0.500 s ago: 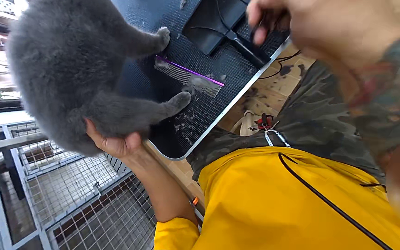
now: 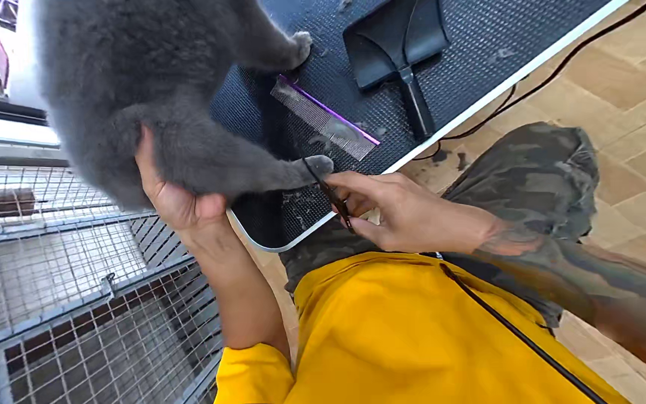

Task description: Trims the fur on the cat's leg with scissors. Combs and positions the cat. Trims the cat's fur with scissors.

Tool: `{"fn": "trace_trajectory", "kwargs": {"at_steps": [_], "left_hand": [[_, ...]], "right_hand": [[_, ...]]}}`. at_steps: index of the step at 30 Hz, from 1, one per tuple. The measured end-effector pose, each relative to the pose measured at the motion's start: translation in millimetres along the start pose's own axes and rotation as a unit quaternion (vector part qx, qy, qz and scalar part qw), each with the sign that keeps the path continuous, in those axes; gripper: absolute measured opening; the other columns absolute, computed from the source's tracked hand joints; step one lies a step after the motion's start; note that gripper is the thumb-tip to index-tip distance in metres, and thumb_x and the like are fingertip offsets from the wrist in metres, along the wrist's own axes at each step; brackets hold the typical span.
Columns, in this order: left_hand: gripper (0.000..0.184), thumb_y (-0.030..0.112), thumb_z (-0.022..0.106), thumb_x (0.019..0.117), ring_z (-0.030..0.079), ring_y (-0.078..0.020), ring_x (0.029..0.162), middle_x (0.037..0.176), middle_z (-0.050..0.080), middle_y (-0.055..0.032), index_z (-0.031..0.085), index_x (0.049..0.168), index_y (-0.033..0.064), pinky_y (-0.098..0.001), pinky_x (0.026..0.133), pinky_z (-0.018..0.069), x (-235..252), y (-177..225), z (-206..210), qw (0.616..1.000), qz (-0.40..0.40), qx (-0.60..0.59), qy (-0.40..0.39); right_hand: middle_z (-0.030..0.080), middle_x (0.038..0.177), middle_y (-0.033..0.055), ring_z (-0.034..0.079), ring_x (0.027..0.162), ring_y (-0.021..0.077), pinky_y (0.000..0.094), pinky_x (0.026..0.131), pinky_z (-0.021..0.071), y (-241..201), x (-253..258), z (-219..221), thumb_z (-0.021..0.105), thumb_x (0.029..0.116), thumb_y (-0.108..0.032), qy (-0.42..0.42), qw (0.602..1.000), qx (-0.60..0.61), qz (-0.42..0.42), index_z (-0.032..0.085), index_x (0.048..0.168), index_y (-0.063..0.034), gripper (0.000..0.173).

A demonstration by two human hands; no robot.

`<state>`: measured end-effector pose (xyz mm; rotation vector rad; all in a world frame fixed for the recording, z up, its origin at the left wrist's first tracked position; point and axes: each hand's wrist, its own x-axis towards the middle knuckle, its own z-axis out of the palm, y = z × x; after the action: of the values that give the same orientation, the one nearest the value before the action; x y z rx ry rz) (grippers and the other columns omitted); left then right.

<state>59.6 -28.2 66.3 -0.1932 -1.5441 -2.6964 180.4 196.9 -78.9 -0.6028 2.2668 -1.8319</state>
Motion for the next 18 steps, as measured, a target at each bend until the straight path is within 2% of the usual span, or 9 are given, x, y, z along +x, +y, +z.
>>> {"fn": "trace_trajectory", "kwargs": {"at_steps": [2, 5, 7, 10, 13, 15, 16, 18], "left_hand": [[0.027, 0.026, 0.043, 0.1069, 0.068, -0.0204, 0.107, 0.11, 0.069, -0.0097, 0.059, 0.119, 0.0087, -0.0441, 0.092, 0.0587, 1.3, 2.2, 2.1, 1.0, -0.005, -0.015, 0.001], [0.028, 0.027, 0.041, 0.1074, 0.068, -0.02, 0.107, 0.11, 0.069, -0.0094, 0.059, 0.119, 0.0086, -0.0438, 0.092, 0.0587, 2.4, 5.0, 1.6, 1.0, -0.009, -0.017, -0.005], [0.027, 0.027, 0.043, 0.1066, 0.068, -0.0204, 0.107, 0.11, 0.069, -0.0099, 0.06, 0.118, 0.0085, -0.0442, 0.092, 0.0586, 2.7, 5.9, 0.8, 1.0, -0.013, -0.016, -0.005], [0.029, 0.028, 0.043, 0.1067, 0.067, -0.0213, 0.11, 0.112, 0.069, -0.0099, 0.059, 0.12, 0.0087, -0.0456, 0.095, 0.0574, 3.3, 6.1, -1.7, 1.0, -0.015, -0.011, -0.011], [0.029, 0.029, 0.044, 0.1062, 0.067, -0.0224, 0.11, 0.113, 0.069, -0.0106, 0.059, 0.121, 0.0085, -0.0467, 0.095, 0.0572, 2.9, 6.7, -1.8, 1.0, -0.018, -0.021, -0.014], [0.029, 0.029, 0.044, 0.1064, 0.067, -0.0224, 0.111, 0.113, 0.069, -0.0105, 0.059, 0.121, 0.0087, -0.0466, 0.095, 0.0571, 2.2, 7.4, -2.6, 1.0, -0.019, -0.021, -0.011], [0.029, 0.029, 0.044, 0.1065, 0.067, -0.0217, 0.111, 0.114, 0.069, -0.0101, 0.059, 0.121, 0.009, -0.0463, 0.095, 0.0571, 1.6, 7.4, -3.4, 1.0, -0.016, -0.015, -0.011], [0.029, 0.031, 0.043, 0.1075, 0.066, -0.018, 0.114, 0.118, 0.068, -0.0066, 0.059, 0.125, 0.0123, -0.0427, 0.098, 0.0564, -1.5, 7.6, -5.8, 0.999, -0.013, 0.016, -0.025]], "right_hand": [[0.068, 0.098, -0.0039, 0.065, 0.079, 0.0023, 0.0258, 0.069, 0.0599, 1.0, -1.9, 0.3, 0.07, 0.0825, -0.024, 0.022, 0.997, -0.065, -0.045, 0.058, 0.138, -0.0139, 0.058], [0.064, 0.096, -0.0086, 0.061, 0.083, 0.0004, 0.0245, 0.068, 0.0553, -3.6, -3.4, -2.7, 0.071, 0.0802, -0.052, 0.016, 0.991, -0.115, -0.063, 0.062, 0.133, -0.0188, 0.063], [0.063, 0.093, -0.0087, 0.059, 0.08, 0.0019, 0.0263, 0.065, 0.0531, -5.2, -1.6, -4.7, 0.069, 0.0794, -0.058, 0.014, 0.989, -0.13, -0.069, 0.064, 0.132, -0.0193, 0.066], [0.065, 0.094, -0.0097, 0.06, 0.079, 0.0006, 0.0253, 0.066, 0.0543, -3.7, 3.4, -10.7, 0.071, 0.0786, -0.052, 0.006, 0.989, -0.13, -0.067, 0.065, 0.133, -0.0205, 0.063], [0.066, 0.088, -0.0078, 0.06, 0.072, 0.0015, 0.0244, 0.064, 0.055, -1.6, 8.6, -15.4, 0.071, 0.0777, -0.021, -0.006, 0.989, -0.126, -0.074, 0.067, 0.13, -0.0166, 0.053], [0.066, 0.085, -0.0072, 0.061, 0.069, 0.0017, 0.0242, 0.063, 0.0562, -2.9, 10.7, -16.8, 0.069, 0.0763, -0.012, -0.007, 0.989, -0.133, -0.071, 0.068, 0.127, -0.0153, 0.051], [0.067, 0.086, -0.0077, 0.061, 0.069, 0.0007, 0.0232, 0.063, 0.0565, -4.4, 11.6, -18.2, 0.07, 0.0771, -0.014, -0.012, 0.989, -0.13, -0.069, 0.067, 0.127, -0.0156, 0.05], [0.065, 0.087, -0.0096, 0.058, 0.071, -0.0025, 0.02, 0.062, 0.0536, -6.9, 13.9, -20.3, 0.073, 0.0769, -0.031, -0.017, 0.991, -0.11, -0.074, 0.067, 0.128, -0.0166, 0.053]]}}
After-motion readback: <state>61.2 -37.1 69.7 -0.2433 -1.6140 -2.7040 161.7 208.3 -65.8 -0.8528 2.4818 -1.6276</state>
